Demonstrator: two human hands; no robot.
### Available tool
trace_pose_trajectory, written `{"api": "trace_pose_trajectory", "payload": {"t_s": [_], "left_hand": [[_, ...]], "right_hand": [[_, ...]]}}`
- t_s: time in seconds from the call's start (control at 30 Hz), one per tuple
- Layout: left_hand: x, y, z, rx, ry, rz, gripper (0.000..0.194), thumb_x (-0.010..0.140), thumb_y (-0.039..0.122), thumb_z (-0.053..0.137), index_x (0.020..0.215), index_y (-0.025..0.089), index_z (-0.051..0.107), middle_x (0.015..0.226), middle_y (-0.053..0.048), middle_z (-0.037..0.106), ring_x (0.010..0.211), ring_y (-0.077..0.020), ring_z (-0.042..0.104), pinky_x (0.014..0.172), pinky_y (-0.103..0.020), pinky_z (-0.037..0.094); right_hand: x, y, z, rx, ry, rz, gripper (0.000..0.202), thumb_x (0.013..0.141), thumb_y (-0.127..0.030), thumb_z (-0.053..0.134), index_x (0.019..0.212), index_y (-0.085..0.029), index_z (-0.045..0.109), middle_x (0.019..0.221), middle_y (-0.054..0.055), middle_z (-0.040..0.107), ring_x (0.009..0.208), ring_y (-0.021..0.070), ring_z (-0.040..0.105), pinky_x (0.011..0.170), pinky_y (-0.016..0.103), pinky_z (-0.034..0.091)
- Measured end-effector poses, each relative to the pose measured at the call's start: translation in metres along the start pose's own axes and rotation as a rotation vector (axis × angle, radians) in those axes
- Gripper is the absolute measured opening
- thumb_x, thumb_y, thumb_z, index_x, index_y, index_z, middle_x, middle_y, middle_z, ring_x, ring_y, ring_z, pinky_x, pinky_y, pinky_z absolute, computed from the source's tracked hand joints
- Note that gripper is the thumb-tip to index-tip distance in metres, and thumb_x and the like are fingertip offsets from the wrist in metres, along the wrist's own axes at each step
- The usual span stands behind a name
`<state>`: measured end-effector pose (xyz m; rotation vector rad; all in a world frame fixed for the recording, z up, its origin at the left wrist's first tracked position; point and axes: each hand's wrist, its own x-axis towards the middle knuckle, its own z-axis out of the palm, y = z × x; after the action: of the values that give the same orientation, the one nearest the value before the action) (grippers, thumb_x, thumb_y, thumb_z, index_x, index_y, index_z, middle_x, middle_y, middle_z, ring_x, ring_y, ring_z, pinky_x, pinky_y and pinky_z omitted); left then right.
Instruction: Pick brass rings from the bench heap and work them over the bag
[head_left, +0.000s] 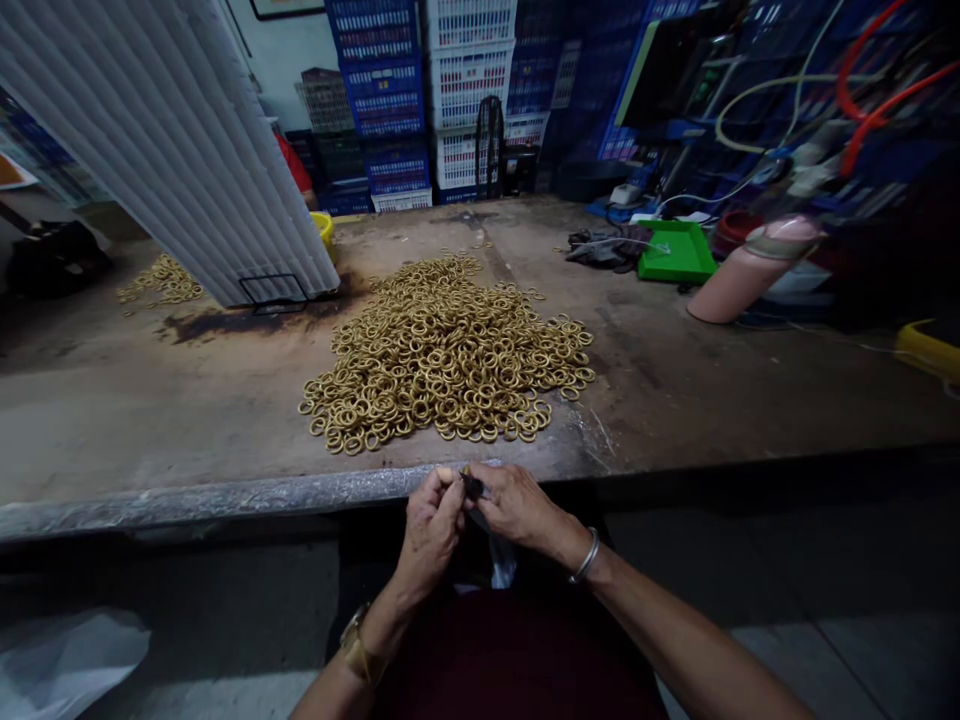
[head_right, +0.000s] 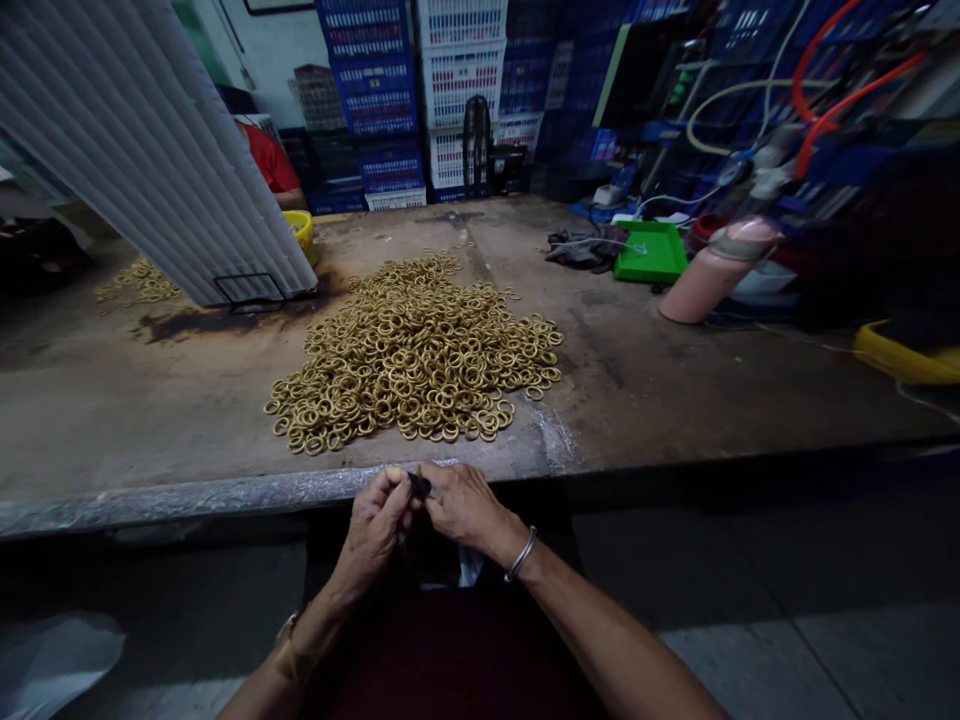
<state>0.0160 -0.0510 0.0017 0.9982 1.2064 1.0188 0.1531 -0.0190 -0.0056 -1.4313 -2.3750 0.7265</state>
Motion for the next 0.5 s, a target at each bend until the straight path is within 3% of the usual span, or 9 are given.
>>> {"api": "trace_pose_trajectory", "payload": {"t_s": [0.17, 0.37, 0.5], "left_hand": [[-0.006, 0.002, 0.0, -0.172, -0.081, -0.102, 0.028, 0.078, 0.043, 0.052, 0.07, 0.017, 0.047, 0.053, 0.006, 0.044, 0.038, -0.0031, 0.032, 0.036, -0.015, 0.023], [-0.003, 0.001, -0.002, -0.476, -0.123, -0.174, 0.024, 0.073, 0.036, 0.06, 0.076, 0.013, 0.052, 0.078, -0.005, 0.058, 0.05, -0.0056, 0.045, 0.038, -0.017, 0.032], [0.0, 0.0, -0.002, -0.548, -0.127, -0.193, 0.021, 0.072, 0.031, 0.062, 0.079, 0.012, 0.054, 0.082, -0.008, 0.06, 0.057, -0.0098, 0.051, 0.041, -0.019, 0.036]], "right_hand": [[0.002, 0.011, -0.005, -0.096, 0.029, 0.135, 0.021, 0.076, -0.018, 0.045, 0.093, -0.021, 0.056, 0.071, 0.003, 0.062, 0.066, 0.0155, 0.054, 0.057, 0.024, 0.027], [0.01, 0.037, -0.022, -0.174, 0.325, 0.319, 0.026, 0.079, -0.021, 0.043, 0.103, -0.019, 0.052, 0.081, 0.005, 0.065, 0.071, 0.0182, 0.059, 0.061, 0.025, 0.032], [0.014, 0.049, -0.027, -0.188, 0.313, 0.314, 0.036, 0.079, -0.023, 0.046, 0.115, -0.021, 0.047, 0.09, 0.006, 0.066, 0.075, 0.0187, 0.06, 0.063, 0.025, 0.034]]}}
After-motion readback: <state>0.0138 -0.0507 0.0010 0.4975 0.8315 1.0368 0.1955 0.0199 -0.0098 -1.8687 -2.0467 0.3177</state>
